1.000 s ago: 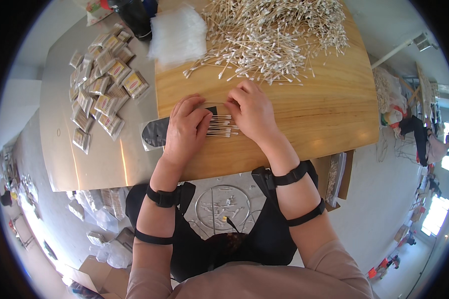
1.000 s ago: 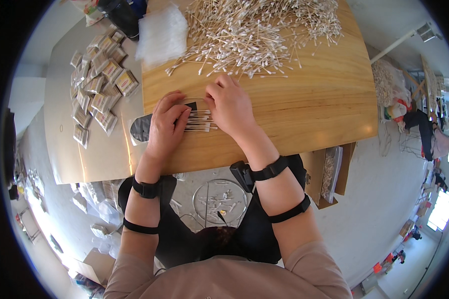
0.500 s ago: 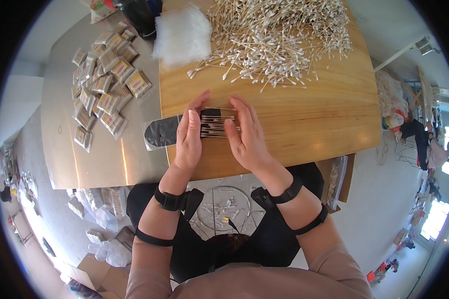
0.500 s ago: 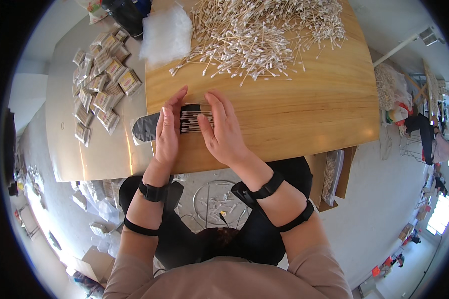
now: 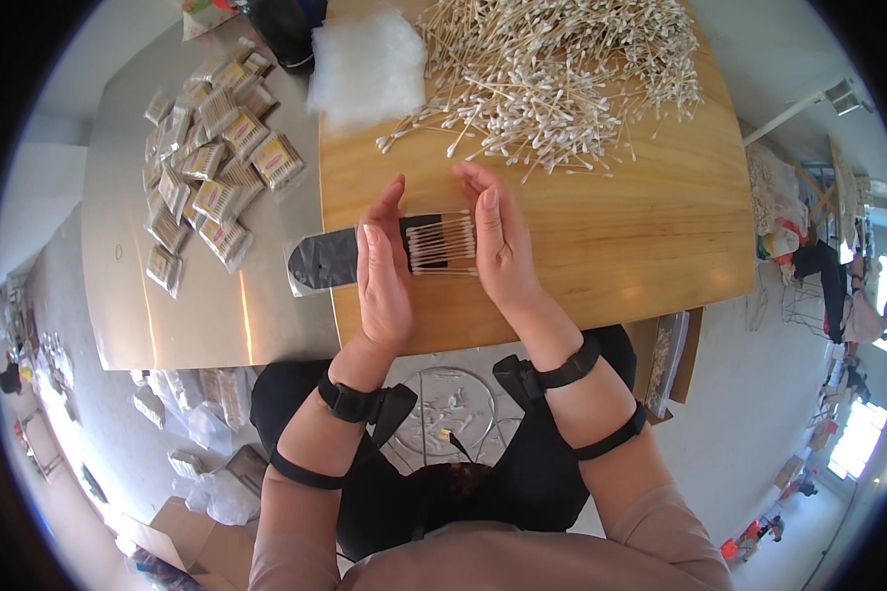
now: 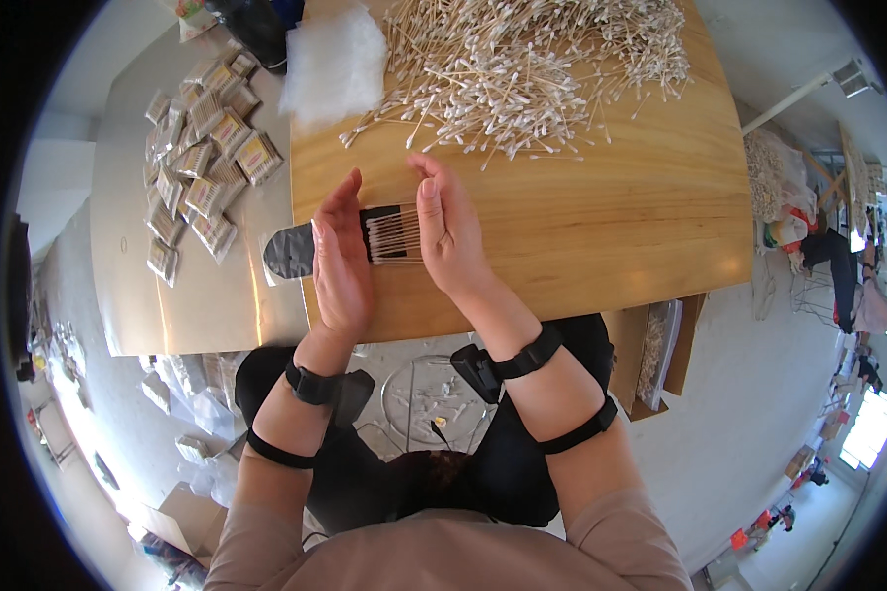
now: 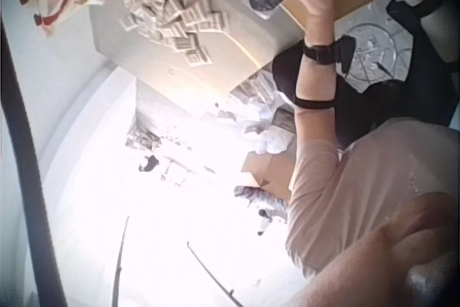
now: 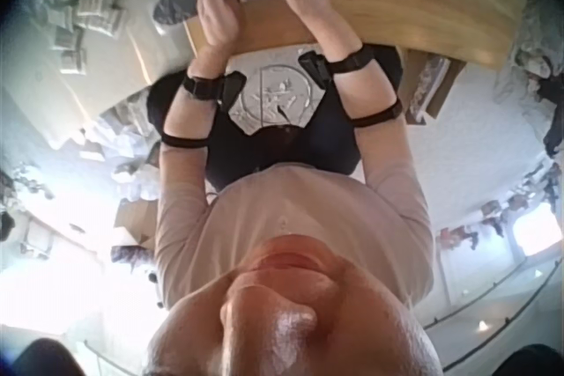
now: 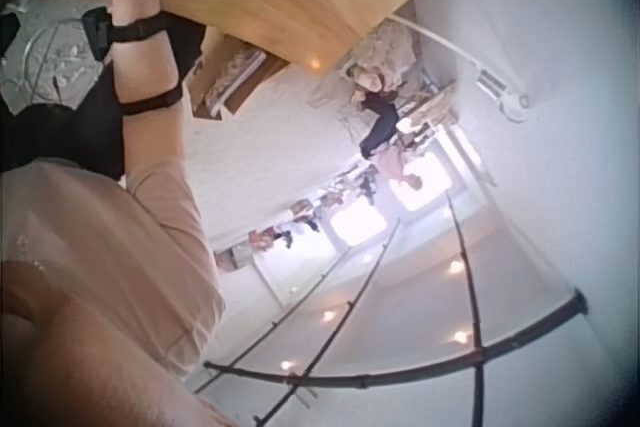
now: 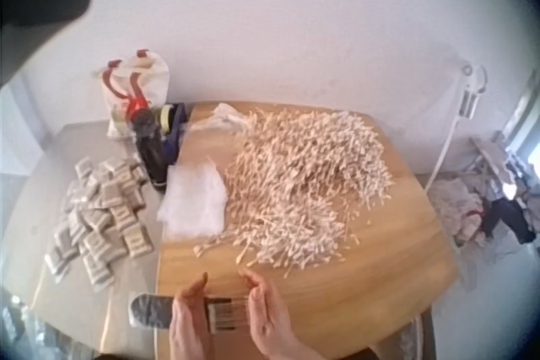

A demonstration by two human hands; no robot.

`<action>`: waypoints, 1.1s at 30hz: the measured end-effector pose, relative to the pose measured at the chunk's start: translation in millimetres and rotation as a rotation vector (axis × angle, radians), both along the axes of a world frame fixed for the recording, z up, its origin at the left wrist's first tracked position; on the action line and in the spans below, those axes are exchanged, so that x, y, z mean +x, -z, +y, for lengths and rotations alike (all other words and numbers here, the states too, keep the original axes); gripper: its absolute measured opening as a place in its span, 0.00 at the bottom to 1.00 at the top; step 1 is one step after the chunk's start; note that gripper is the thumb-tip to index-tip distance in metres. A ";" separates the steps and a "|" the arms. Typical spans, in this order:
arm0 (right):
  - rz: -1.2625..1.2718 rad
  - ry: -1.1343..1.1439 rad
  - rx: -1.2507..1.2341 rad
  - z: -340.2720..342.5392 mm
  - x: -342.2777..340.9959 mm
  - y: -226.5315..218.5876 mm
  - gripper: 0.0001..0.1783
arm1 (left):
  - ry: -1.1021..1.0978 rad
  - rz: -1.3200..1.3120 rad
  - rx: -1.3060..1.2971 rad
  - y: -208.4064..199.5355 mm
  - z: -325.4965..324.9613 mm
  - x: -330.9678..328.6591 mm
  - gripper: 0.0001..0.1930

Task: Arranging and packaging cotton swabs into clear plastic bags.

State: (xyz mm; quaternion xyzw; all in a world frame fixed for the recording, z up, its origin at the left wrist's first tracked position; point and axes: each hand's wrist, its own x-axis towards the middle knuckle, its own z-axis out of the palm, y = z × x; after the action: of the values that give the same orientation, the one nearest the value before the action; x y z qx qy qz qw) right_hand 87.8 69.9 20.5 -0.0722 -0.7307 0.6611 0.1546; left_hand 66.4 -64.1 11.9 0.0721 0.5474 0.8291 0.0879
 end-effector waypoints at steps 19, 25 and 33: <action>0.031 0.043 -0.160 19.2 10.5 8.8 0.27 | 0.239 0.749 -1.096 -8.2 -11.7 -8.5 0.47; 0.041 0.071 -0.194 15.6 10.1 8.8 0.26 | 0.298 0.890 -1.345 -1.5 -9.3 -0.8 0.43; -0.012 0.049 -0.113 12.2 13.8 3.7 0.28 | 0.168 0.468 -0.598 -23.6 -4.6 -4.0 0.38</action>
State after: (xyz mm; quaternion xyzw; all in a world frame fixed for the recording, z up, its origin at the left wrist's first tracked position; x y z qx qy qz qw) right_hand 101.7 82.1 16.7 -0.1028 -0.6912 0.6967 0.1622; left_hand 62.4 -68.7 35.6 0.2752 0.7625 0.5838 0.0455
